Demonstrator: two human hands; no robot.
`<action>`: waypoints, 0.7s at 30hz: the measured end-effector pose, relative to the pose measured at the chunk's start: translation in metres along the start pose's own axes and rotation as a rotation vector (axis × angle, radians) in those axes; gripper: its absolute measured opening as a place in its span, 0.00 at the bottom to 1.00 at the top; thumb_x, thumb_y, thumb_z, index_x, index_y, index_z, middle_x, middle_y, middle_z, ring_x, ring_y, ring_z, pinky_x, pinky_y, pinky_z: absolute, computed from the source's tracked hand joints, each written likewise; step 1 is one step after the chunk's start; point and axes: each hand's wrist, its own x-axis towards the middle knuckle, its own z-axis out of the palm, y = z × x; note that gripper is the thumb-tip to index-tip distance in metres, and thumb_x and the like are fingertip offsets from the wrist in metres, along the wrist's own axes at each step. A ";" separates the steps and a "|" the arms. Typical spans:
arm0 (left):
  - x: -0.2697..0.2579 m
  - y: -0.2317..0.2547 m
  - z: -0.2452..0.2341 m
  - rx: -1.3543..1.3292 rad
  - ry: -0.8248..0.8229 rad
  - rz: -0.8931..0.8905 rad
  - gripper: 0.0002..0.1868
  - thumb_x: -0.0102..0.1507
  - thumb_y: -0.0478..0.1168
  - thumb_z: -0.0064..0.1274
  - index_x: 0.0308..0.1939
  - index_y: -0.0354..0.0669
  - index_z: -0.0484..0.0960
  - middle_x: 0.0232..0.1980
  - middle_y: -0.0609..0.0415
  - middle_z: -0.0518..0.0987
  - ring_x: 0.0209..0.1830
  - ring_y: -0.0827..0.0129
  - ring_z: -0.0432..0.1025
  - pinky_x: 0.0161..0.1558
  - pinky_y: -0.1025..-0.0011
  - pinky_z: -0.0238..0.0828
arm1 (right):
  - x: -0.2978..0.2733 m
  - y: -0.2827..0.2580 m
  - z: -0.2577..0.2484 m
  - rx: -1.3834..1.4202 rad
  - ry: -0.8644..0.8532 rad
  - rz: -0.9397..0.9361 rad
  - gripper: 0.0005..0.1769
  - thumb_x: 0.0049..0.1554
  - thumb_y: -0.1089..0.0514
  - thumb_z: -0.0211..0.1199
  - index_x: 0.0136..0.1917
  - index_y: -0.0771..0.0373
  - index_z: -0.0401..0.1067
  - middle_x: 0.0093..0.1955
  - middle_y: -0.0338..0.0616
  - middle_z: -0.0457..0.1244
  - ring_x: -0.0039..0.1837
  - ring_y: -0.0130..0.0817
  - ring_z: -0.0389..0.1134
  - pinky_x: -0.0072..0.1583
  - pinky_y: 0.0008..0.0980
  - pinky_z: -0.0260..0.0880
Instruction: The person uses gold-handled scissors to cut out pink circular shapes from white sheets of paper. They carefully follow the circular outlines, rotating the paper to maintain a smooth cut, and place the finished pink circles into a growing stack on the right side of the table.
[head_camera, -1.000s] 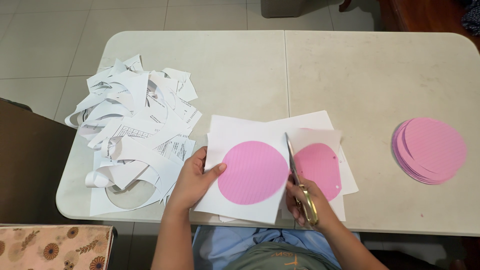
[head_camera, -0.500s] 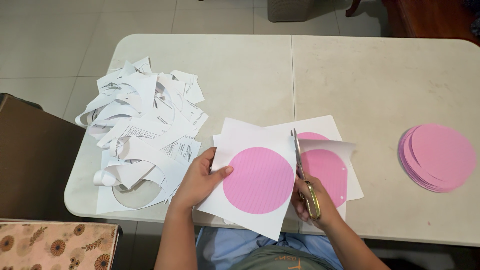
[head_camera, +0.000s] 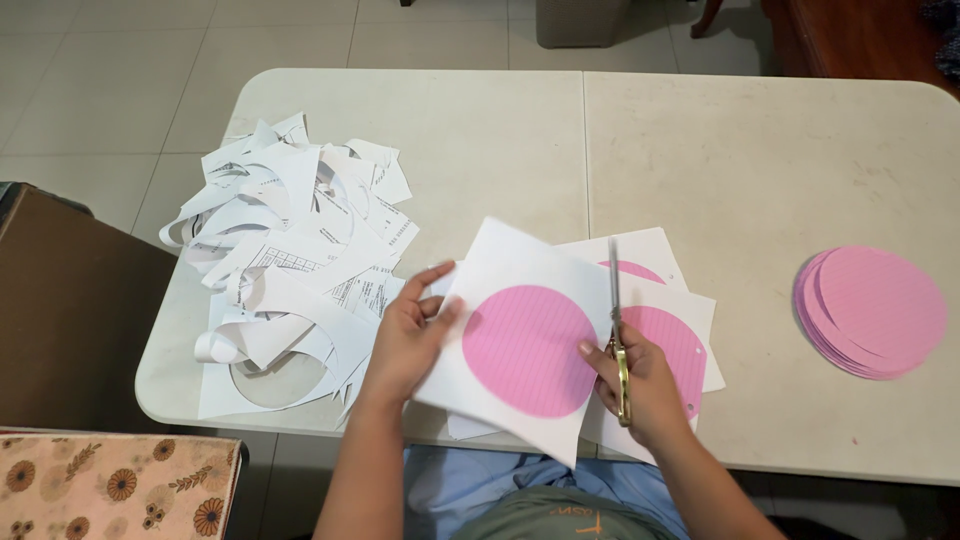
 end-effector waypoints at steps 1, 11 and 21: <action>0.000 -0.005 0.002 -0.275 -0.050 0.065 0.29 0.66 0.43 0.48 0.72 0.43 0.69 0.52 0.42 0.84 0.48 0.65 0.76 0.49 0.67 0.72 | -0.002 0.002 0.001 0.096 0.038 -0.044 0.11 0.56 0.59 0.67 0.49 0.64 0.69 0.25 0.35 0.54 0.20 0.23 0.49 0.22 0.27 0.46; -0.044 -0.057 0.076 -0.184 -0.123 -0.030 0.27 0.59 0.42 0.62 0.60 0.35 0.77 0.52 0.48 0.84 0.53 0.61 0.78 0.52 0.62 0.76 | -0.015 0.009 0.005 0.183 0.233 -0.268 0.12 0.59 0.58 0.67 0.48 0.65 0.66 0.28 0.37 0.56 0.22 0.22 0.53 0.24 0.26 0.50; -0.069 0.007 0.077 -0.287 0.114 0.100 0.16 0.61 0.38 0.60 0.46 0.26 0.81 0.37 0.45 0.85 0.25 0.68 0.80 0.22 0.69 0.77 | -0.044 0.019 -0.006 0.082 -0.172 -0.046 0.14 0.58 0.54 0.58 0.54 0.61 0.62 0.26 0.49 0.63 0.22 0.26 0.53 0.26 0.26 0.48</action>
